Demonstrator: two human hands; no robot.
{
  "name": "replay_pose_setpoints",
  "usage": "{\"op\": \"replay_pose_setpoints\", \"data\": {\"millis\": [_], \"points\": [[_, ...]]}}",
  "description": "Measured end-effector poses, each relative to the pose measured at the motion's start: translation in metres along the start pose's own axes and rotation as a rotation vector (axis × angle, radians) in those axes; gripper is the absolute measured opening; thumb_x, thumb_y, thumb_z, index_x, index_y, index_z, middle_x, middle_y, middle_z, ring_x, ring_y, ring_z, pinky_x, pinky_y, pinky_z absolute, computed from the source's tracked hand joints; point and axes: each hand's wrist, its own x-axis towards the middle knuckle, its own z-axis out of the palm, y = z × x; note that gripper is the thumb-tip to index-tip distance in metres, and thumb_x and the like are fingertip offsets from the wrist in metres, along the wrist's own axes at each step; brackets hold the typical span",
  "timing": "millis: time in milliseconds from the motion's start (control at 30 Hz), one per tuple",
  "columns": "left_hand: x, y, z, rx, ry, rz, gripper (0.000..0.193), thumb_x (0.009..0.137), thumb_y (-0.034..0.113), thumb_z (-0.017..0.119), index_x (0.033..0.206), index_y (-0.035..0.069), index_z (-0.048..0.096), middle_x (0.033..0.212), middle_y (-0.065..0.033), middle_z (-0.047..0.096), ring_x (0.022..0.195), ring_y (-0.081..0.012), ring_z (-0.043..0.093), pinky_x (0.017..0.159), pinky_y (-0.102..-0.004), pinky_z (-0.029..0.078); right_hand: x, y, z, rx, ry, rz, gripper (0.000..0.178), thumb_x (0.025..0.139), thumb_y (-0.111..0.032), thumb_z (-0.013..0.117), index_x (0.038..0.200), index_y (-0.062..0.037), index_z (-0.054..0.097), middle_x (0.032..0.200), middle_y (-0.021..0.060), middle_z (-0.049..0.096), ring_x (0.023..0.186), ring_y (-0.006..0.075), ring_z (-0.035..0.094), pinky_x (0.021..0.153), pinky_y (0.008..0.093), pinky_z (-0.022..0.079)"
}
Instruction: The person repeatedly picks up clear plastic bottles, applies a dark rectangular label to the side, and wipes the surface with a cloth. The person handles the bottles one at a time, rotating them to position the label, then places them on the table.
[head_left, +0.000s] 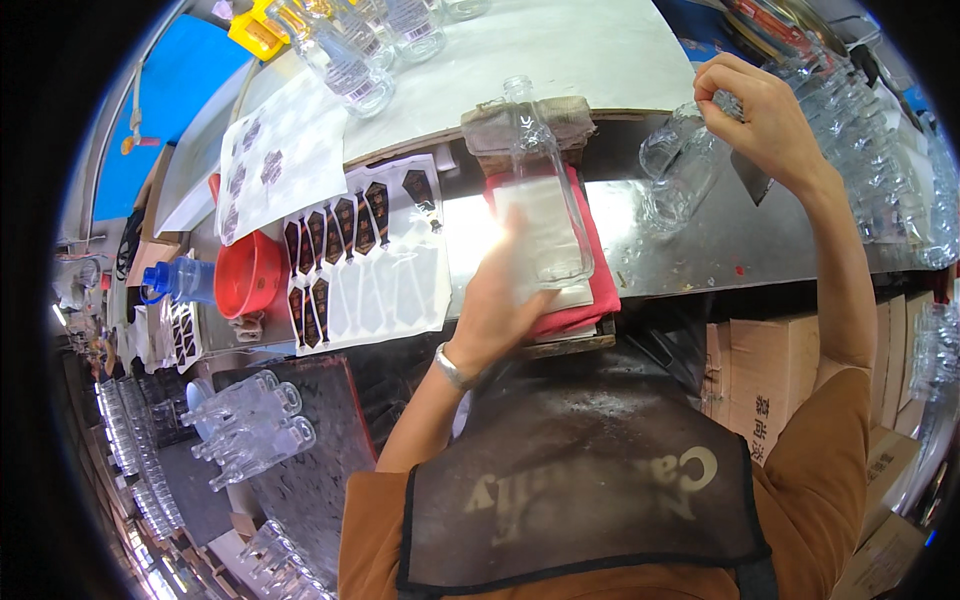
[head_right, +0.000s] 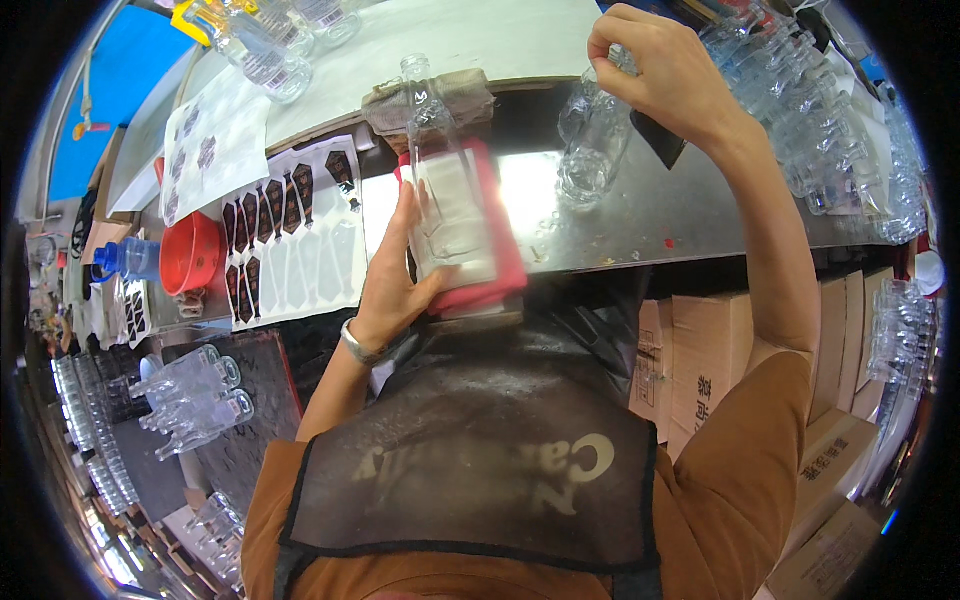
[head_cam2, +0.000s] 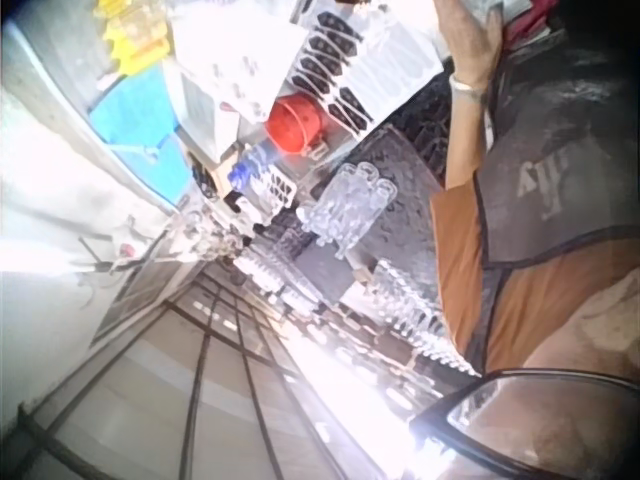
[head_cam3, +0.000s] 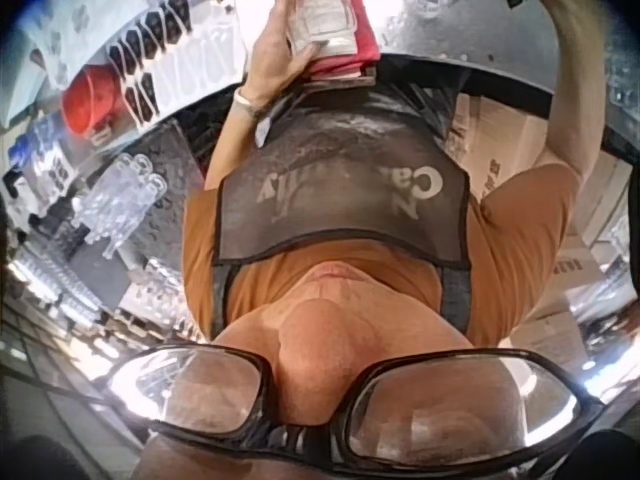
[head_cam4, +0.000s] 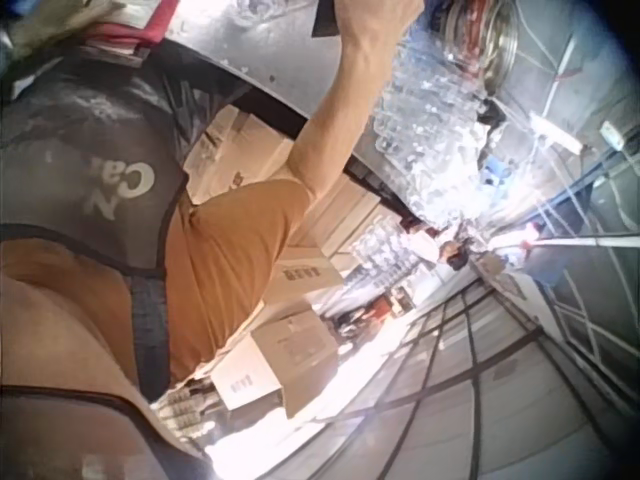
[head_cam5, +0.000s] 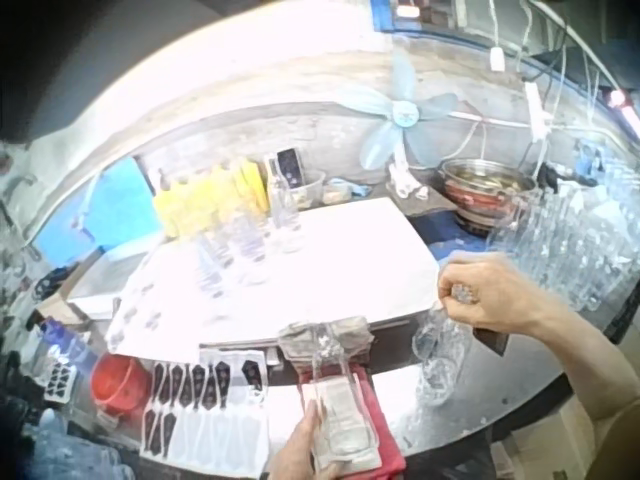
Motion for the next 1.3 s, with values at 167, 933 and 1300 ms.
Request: {"op": "replay_pose_setpoints", "data": {"millis": [167,933,1300], "points": [[0.0,0.011,-0.001,0.138,0.077,0.067,0.093,0.073,0.001,0.079,0.155,0.003,0.033,0.155,-0.0223,0.039,0.142,-0.0374,0.042,0.116,-0.0405,0.036,-0.007,0.003,0.003,-0.059,0.017,-0.065,0.02,0.085,-0.007,0.067,0.104,-0.0031,0.062,0.112,0.0067,0.064,0.088,0.0248,0.064,0.077,0.0327,0.052],[-0.042,-0.067,-0.05,0.74,0.008,-0.117,0.052,0.091,0.028,0.067,0.134,0.001,0.055,0.139,-0.0169,0.055,0.14,-0.0378,0.04,0.116,-0.0542,0.029,-0.075,-0.047,0.023,0.103,0.408,0.025,0.046,0.082,-0.014,0.081,0.126,-0.0111,0.068,0.134,0.0054,0.064,0.059,0.0037,0.054,0.053,0.0183,0.042],[-0.07,-0.063,-0.091,0.81,0.196,-0.25,0.049,0.091,0.023,0.069,0.132,0.0,0.058,0.127,-0.0187,0.062,0.122,-0.0339,0.055,0.104,-0.0476,0.04,-0.082,-0.117,0.124,0.619,-0.046,0.183,0.081,0.075,-0.008,0.083,0.146,0.0014,0.045,0.132,0.019,0.059,0.06,0.0149,0.057,0.059,0.0276,0.05]]}}
